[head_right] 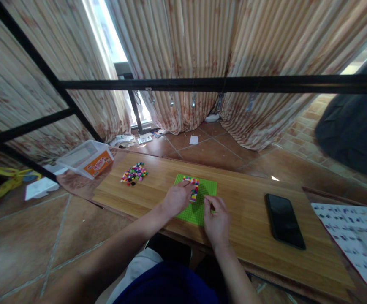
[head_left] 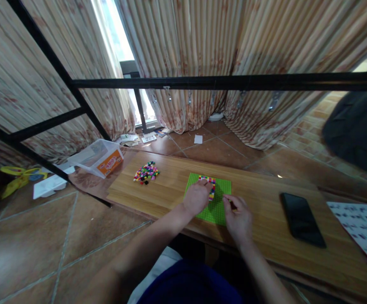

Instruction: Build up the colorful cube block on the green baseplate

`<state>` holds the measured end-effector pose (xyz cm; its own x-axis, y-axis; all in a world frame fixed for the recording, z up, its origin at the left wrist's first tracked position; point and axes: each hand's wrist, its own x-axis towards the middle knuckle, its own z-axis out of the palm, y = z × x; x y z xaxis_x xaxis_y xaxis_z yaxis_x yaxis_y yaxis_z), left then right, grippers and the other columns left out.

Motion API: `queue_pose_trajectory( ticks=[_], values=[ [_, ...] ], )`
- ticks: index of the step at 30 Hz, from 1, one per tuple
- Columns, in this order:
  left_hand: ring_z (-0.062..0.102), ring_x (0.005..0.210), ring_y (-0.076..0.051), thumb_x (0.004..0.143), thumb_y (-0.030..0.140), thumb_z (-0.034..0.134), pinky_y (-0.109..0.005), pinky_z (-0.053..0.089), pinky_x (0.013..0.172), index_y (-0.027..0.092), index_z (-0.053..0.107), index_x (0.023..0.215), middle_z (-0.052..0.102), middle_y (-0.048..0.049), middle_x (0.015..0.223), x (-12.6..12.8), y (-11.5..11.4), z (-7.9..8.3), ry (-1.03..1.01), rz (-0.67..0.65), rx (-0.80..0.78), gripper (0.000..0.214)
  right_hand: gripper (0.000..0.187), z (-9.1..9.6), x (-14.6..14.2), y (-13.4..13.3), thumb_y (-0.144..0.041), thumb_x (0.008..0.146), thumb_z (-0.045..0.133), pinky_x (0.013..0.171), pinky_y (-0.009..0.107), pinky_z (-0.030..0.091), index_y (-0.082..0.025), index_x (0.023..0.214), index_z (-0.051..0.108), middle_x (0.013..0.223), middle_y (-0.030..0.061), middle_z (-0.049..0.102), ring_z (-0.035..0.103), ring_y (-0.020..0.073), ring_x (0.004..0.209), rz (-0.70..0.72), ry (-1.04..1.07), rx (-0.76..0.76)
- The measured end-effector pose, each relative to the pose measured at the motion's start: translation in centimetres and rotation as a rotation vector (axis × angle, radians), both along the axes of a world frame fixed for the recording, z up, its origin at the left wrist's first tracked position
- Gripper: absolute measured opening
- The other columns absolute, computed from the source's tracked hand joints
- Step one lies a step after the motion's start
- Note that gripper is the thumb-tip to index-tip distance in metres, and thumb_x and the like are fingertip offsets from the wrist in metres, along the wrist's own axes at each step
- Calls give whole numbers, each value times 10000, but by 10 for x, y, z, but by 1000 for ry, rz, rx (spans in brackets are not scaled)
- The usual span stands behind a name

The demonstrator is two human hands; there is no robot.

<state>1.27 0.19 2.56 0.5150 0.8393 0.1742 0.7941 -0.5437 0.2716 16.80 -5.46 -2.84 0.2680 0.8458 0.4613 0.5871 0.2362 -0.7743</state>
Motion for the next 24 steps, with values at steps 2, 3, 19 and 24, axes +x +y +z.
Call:
queue_pose_trajectory(
  ticks=[2, 3, 19, 24],
  values=[
    [656, 939, -226, 955, 112, 438, -365, 560, 869, 130, 661, 1062, 673, -110, 1028, -1, -1, 1, 3, -6, 13, 247, 315, 0, 0, 1, -434, 941, 509, 760, 353, 516, -198, 923, 717, 919, 87, 714, 649, 205, 830, -3, 3, 2],
    [656, 935, -228, 954, 109, 439, -366, 560, 867, 129, 661, 1060, 672, -112, 1019, -1, -1, 1, 2, -10, 18, 247, 317, 0, 0, 1, -435, 942, 508, 759, 353, 517, -197, 924, 716, 918, 88, 713, 649, 205, 827, -1, 2, 2],
    [652, 1016, -231, 944, 110, 469, -371, 547, 926, 140, 629, 1146, 678, -108, 1116, 4, -3, -4, -45, 10, 16, 259, 317, 0, -3, 5, -442, 931, 511, 753, 354, 512, -202, 918, 717, 922, 87, 711, 644, 209, 827, 2, -8, -30],
    [650, 954, -233, 946, 133, 490, -358, 553, 860, 145, 638, 1102, 684, -98, 1031, 2, -6, -7, -33, 35, 61, 216, 315, 3, -4, 7, -427, 938, 503, 744, 349, 516, -197, 959, 717, 927, 85, 707, 645, 199, 804, 8, -16, -29]
  ],
)
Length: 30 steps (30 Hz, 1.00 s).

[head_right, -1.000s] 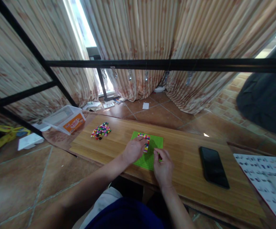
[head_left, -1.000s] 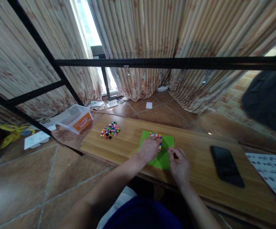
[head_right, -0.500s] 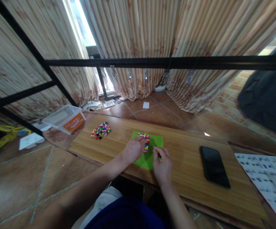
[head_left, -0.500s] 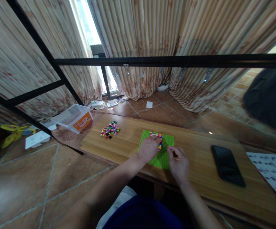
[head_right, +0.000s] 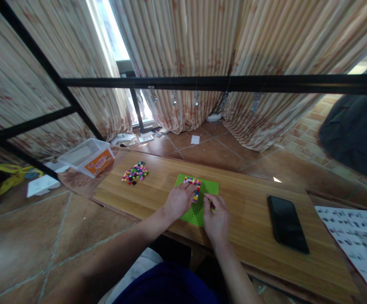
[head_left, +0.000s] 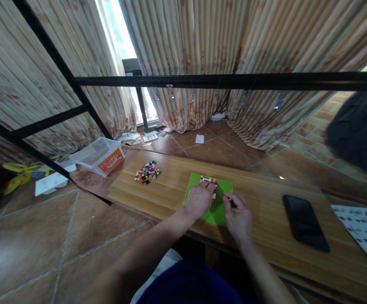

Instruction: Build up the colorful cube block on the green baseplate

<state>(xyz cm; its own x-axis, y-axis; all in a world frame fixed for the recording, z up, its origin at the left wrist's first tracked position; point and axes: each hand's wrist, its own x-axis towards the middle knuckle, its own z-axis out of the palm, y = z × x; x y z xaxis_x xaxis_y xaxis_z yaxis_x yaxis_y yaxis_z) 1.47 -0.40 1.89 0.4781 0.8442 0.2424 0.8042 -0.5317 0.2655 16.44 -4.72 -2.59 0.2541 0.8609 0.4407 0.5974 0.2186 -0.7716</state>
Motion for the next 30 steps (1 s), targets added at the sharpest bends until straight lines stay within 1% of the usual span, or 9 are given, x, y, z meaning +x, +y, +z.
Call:
queue_pose_trajectory(
  ticks=[4, 7, 14, 18, 22, 25, 28, 30],
  values=[
    [642, 926, -218, 966, 163, 495, -352, 546, 856, 159, 668, 1013, 678, -85, 978, -2, -2, -5, 30, -39, 53, 179, 330, 0, -1, 2, -413, 953, 474, 782, 363, 529, -201, 1017, 719, 980, 94, 710, 654, 207, 857, 35, -58, 6],
    [635, 946, -218, 971, 174, 503, -355, 538, 884, 153, 672, 974, 679, -78, 967, -3, -4, -10, 42, -69, 98, 170, 341, -2, -2, 3, -388, 968, 444, 814, 379, 536, -205, 1061, 717, 1016, 102, 709, 656, 217, 900, 71, -115, 20],
    [629, 973, -227, 985, 181, 478, -359, 531, 895, 129, 668, 985, 681, -83, 1001, 0, -5, -13, 89, -117, 161, 197, 359, -11, -5, 2, -346, 972, 421, 865, 399, 537, -189, 1081, 725, 1047, 119, 714, 666, 233, 937, 74, -246, 61],
    [634, 971, -241, 968, 165, 499, -380, 537, 872, 115, 675, 972, 684, -101, 984, 2, -3, -14, 90, -153, 159, 183, 358, -14, -4, 2, -330, 964, 419, 859, 416, 538, -175, 1074, 722, 1042, 129, 714, 661, 249, 942, 78, -295, 73],
    [641, 948, -242, 953, 165, 524, -374, 541, 871, 111, 681, 933, 690, -91, 967, 2, -2, -17, 68, -158, 186, 168, 386, -15, -2, 2, -340, 971, 396, 847, 415, 533, -152, 1079, 716, 1036, 147, 711, 659, 259, 937, 88, -324, 71],
    [644, 938, -234, 965, 169, 503, -365, 548, 870, 118, 677, 947, 695, -84, 951, 3, -4, -17, 13, -136, 203, 182, 385, -9, -2, 1, -373, 974, 411, 787, 398, 527, -164, 1069, 720, 1016, 142, 718, 666, 257, 885, 35, -354, 91],
    [650, 935, -219, 983, 193, 474, -357, 555, 874, 127, 646, 1103, 702, -86, 976, -1, -8, -14, -98, -114, 218, 220, 342, 8, -9, -1, -378, 974, 459, 779, 379, 520, -179, 1086, 714, 996, 128, 724, 668, 243, 865, 1, -316, 155],
    [654, 925, -215, 990, 228, 463, -360, 560, 865, 140, 612, 1187, 700, -90, 986, -15, -12, -12, -193, -57, 225, 261, 301, 21, -19, -2, -356, 966, 500, 802, 371, 520, -180, 1093, 709, 983, 116, 726, 668, 228, 868, 29, -260, 213]
  ],
)
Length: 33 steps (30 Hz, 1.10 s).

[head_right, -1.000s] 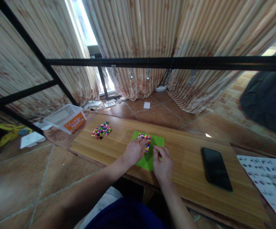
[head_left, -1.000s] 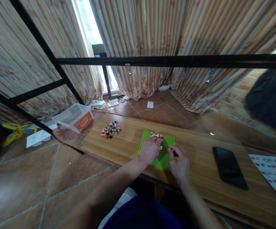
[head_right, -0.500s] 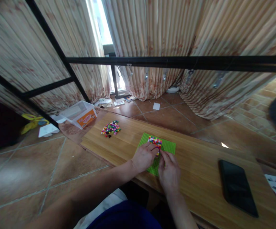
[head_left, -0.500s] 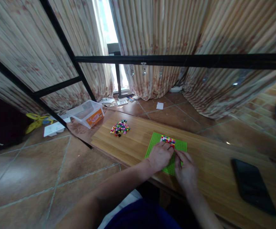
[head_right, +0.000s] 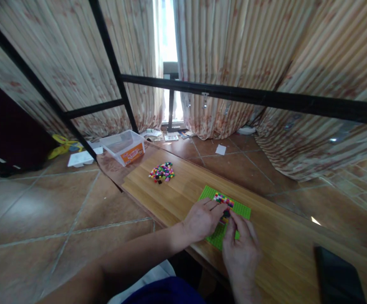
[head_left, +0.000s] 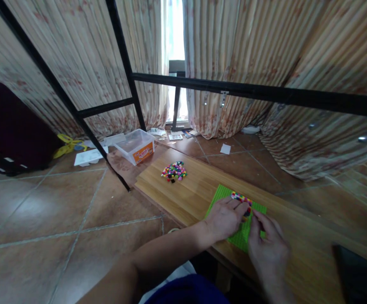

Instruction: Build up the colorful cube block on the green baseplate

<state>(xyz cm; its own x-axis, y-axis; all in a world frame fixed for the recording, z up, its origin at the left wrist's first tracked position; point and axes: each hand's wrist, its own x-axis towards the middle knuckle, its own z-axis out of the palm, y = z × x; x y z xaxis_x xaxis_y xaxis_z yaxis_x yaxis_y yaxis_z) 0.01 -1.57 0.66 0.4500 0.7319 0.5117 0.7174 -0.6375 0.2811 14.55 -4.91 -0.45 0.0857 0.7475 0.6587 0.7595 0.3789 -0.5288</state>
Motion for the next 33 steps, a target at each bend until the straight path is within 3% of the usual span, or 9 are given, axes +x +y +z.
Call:
queue_pose_trajectory(
  ticks=[4, 8, 12, 15, 18, 23, 29, 33],
  values=[
    [643, 914, -212, 957, 194, 486, -364, 561, 848, 185, 630, 1123, 678, -81, 973, -68, -9, -14, -193, 282, -48, 219, 250, 9, -40, 6, -329, 955, 537, 836, 357, 526, -191, 1063, 715, 1016, 95, 726, 671, 205, 904, 154, 83, -19],
    [611, 1059, -230, 894, 157, 568, -396, 534, 956, 197, 632, 1123, 644, -93, 1123, -157, -11, -44, -326, 655, -129, 241, 281, -13, -100, 33, -334, 966, 484, 821, 341, 524, -185, 1021, 716, 988, 89, 720, 662, 201, 908, 336, 25, -218],
    [589, 1106, -233, 867, 151, 603, -400, 512, 991, 210, 641, 1131, 629, -80, 1156, -208, -1, -60, -301, 660, -206, 273, 291, -34, -161, 76, -264, 963, 440, 802, 313, 489, -190, 1059, 704, 981, 83, 701, 634, 187, 876, 390, -154, -302],
    [581, 1098, -230, 848, 146, 623, -392, 506, 983, 204, 644, 1145, 618, -84, 1164, -216, 11, -63, -257, 592, -213, 304, 270, -40, -195, 104, -242, 962, 448, 817, 309, 444, -204, 1049, 701, 954, 76, 675, 594, 194, 901, 397, -284, -297],
    [577, 1059, -243, 848, 189, 650, -409, 503, 956, 193, 665, 1113, 621, -93, 1125, -212, 22, -65, -206, 557, -218, 265, 234, -46, -211, 116, -241, 960, 470, 802, 314, 412, -196, 972, 699, 921, 81, 648, 559, 204, 884, 383, -333, -306],
    [581, 1007, -238, 867, 192, 638, -404, 496, 918, 196, 696, 945, 631, -81, 1049, -209, 26, -68, -213, 518, -231, 97, 204, -57, -201, 106, -243, 967, 478, 785, 314, 395, -196, 873, 654, 902, 74, 629, 541, 202, 860, 376, -404, -303],
    [586, 1027, -240, 855, 149, 600, -412, 483, 939, 183, 640, 931, 636, -98, 1094, -212, 18, -67, -302, 429, -239, 92, 179, -59, -179, 100, -241, 960, 466, 763, 322, 433, -198, 893, 627, 888, 66, 637, 577, 205, 850, 417, -361, -306],
    [613, 905, -203, 853, 180, 582, -349, 500, 840, 192, 611, 926, 654, -69, 964, -205, 5, -61, -663, 476, -358, 80, 207, -53, -182, 95, -250, 938, 481, 734, 330, 473, -188, 1033, 654, 920, 72, 647, 613, 204, 822, 389, -254, -361]
  ],
)
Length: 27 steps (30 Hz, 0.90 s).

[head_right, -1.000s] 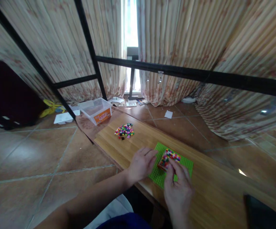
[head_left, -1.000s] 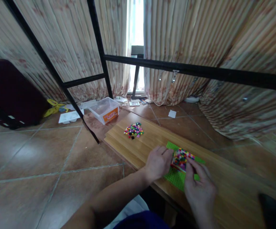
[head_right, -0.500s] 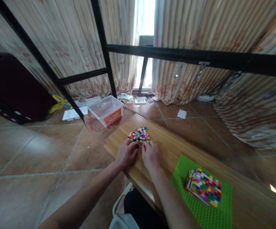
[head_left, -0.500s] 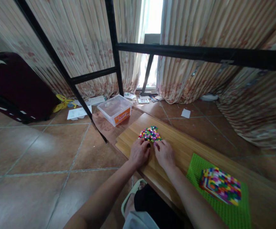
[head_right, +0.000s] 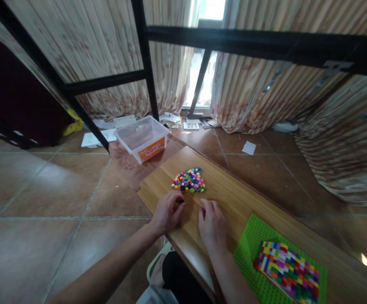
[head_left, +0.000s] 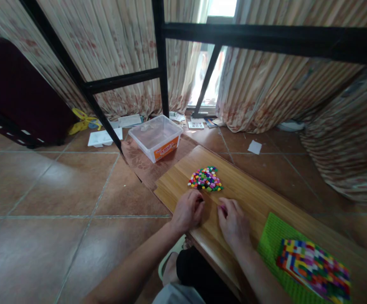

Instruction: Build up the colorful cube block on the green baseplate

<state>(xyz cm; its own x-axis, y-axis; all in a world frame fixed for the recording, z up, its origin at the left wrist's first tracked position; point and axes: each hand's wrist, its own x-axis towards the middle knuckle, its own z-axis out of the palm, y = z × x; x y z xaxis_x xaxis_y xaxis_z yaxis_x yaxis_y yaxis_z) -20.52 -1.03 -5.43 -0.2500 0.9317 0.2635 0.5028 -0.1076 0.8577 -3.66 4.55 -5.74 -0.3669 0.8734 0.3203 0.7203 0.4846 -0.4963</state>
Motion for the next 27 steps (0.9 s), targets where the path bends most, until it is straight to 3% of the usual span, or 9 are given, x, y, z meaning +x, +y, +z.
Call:
queue_pose_trajectory(
  ticks=[4, 7, 9, 11, 14, 17, 22, 27],
  values=[
    [611, 679, -135, 813, 262, 610, -232, 458, 591, 191, 592, 871, 645, -18, 822, 13, -13, 14, -819, 274, -171, 94, 177, 23, -20, -21, -312, 937, 542, 733, 304, 517, -200, 991, 669, 915, 56, 657, 638, 176, 803, 43, 292, -134],
    [616, 642, -111, 764, 247, 633, -189, 437, 540, 160, 621, 846, 653, -26, 782, 16, -14, 28, -1375, 380, -284, 121, 207, 38, -37, -25, -343, 958, 535, 772, 298, 528, -211, 1037, 674, 988, 62, 680, 651, 174, 874, 146, 380, -191],
    [592, 608, -91, 772, 240, 635, -170, 426, 525, 132, 630, 773, 635, -33, 732, 12, -10, 37, -1540, 396, -364, 108, 242, 40, -44, -14, -331, 977, 488, 817, 321, 519, -206, 1044, 684, 1017, 79, 687, 648, 191, 926, 146, 352, -125],
    [546, 558, -71, 790, 249, 636, -159, 385, 485, 125, 606, 684, 605, -27, 689, 6, -5, 42, -1551, 404, -411, 166, 277, 33, -47, 6, -295, 981, 446, 808, 344, 502, -191, 1035, 698, 990, 95, 682, 636, 211, 913, 86, 231, -22],
    [423, 470, -50, 818, 319, 633, -172, 284, 432, 137, 585, 626, 558, 6, 631, -4, 4, 40, -1328, 346, -374, 269, 294, 19, -48, 34, -256, 962, 452, 796, 364, 470, -191, 1103, 701, 995, 111, 662, 595, 237, 913, 100, -80, 41],
    [442, 508, -75, 822, 297, 626, -195, 338, 505, 149, 642, 645, 567, 22, 605, -13, 14, 31, -856, 232, -279, 231, 290, 10, -46, 41, -225, 951, 468, 802, 357, 444, -219, 1137, 690, 1025, 106, 654, 564, 237, 933, 137, -238, 73],
    [639, 752, -180, 842, 210, 606, -272, 474, 725, 200, 752, 892, 709, -16, 762, -18, 31, 21, -125, 184, -278, 155, 264, 5, -34, 20, -223, 966, 444, 771, 349, 427, -216, 1099, 671, 1010, 96, 647, 544, 227, 899, 125, -240, 91],
    [689, 905, -244, 881, 225, 592, -330, 508, 804, 216, 722, 1009, 748, -79, 987, -17, 40, 23, 368, 42, -317, 183, 210, 1, -13, -2, -254, 983, 451, 771, 333, 420, -206, 1013, 653, 962, 82, 629, 546, 223, 902, 120, -224, 93]
  ],
)
